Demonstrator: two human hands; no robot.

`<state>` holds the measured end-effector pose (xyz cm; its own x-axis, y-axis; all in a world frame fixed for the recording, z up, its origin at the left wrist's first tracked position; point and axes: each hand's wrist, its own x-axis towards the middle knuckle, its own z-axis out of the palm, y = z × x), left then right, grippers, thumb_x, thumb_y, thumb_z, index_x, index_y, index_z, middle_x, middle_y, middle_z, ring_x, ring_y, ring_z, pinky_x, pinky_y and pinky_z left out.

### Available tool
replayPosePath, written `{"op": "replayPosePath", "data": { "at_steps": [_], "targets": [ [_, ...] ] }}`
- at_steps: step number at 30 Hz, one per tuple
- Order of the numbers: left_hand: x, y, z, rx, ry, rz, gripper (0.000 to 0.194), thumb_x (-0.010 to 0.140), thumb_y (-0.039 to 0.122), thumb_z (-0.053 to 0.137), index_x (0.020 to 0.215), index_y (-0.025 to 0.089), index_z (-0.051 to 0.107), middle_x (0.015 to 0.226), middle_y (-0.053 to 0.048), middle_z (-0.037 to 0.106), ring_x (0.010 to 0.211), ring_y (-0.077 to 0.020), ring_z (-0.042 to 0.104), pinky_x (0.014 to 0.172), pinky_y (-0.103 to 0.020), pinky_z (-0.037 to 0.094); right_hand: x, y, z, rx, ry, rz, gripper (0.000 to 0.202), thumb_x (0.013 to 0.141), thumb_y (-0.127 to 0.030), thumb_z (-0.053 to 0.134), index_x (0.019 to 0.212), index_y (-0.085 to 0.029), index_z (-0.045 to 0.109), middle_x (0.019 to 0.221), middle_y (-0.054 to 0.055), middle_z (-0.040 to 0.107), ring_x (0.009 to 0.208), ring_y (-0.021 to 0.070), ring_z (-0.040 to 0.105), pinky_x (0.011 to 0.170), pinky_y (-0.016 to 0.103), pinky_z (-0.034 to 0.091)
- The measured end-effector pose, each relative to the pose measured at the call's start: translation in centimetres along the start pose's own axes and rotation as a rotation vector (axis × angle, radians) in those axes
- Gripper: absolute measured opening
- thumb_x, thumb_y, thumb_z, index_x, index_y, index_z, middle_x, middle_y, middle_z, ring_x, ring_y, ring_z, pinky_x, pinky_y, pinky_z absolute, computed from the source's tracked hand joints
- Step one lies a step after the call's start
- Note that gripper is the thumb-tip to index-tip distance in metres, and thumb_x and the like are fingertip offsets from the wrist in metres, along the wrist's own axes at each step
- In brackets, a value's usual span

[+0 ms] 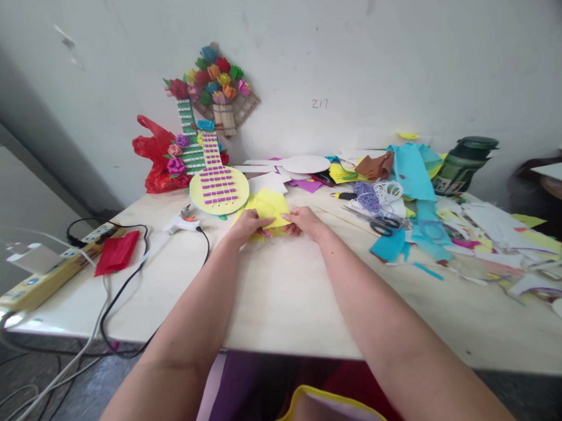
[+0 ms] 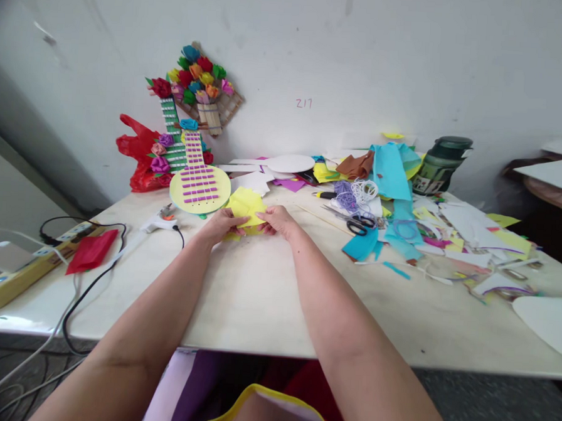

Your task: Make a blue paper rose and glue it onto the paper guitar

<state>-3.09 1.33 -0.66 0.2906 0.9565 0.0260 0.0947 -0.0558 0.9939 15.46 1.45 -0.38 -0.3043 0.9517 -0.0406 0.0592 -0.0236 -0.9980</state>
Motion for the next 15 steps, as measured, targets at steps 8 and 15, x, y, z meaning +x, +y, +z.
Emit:
{"op": "replayPosePath", "data": {
  "at_steps": [8,15],
  "targets": [
    [-0.13,0.02,0.03,-0.023,0.026,-0.019,0.038,0.053,0.033,0.078,0.080,0.009,0.066,0.058,-0.005,0.063,0.042,-0.0112,0.053,0.042,-0.023,0.040,-0.27,-0.22,0.32,-0.014,0.061,-0.085,0.028,0.074,-0.018,0.062,0.053,-0.015,0.045,0.039,-0.004,0.054,0.028,0.0029,0.037,0.030,0.014,0.027],
    [-0.18,-0.06,0.22,-0.168,0.002,0.001,0.041,0.049,0.028,0.079,0.084,0.010,0.067,0.073,-0.005,0.066,0.059,-0.0130,0.059,0.058,-0.025,0.048,-0.27,-0.04,-0.03,0.041,-0.049,-0.057,0.016,0.072,-0.024,0.065,0.064,-0.014,0.055,0.050,-0.001,0.061,0.037,0.0076,0.051,0.037,0.017,0.041]
  ]
}}
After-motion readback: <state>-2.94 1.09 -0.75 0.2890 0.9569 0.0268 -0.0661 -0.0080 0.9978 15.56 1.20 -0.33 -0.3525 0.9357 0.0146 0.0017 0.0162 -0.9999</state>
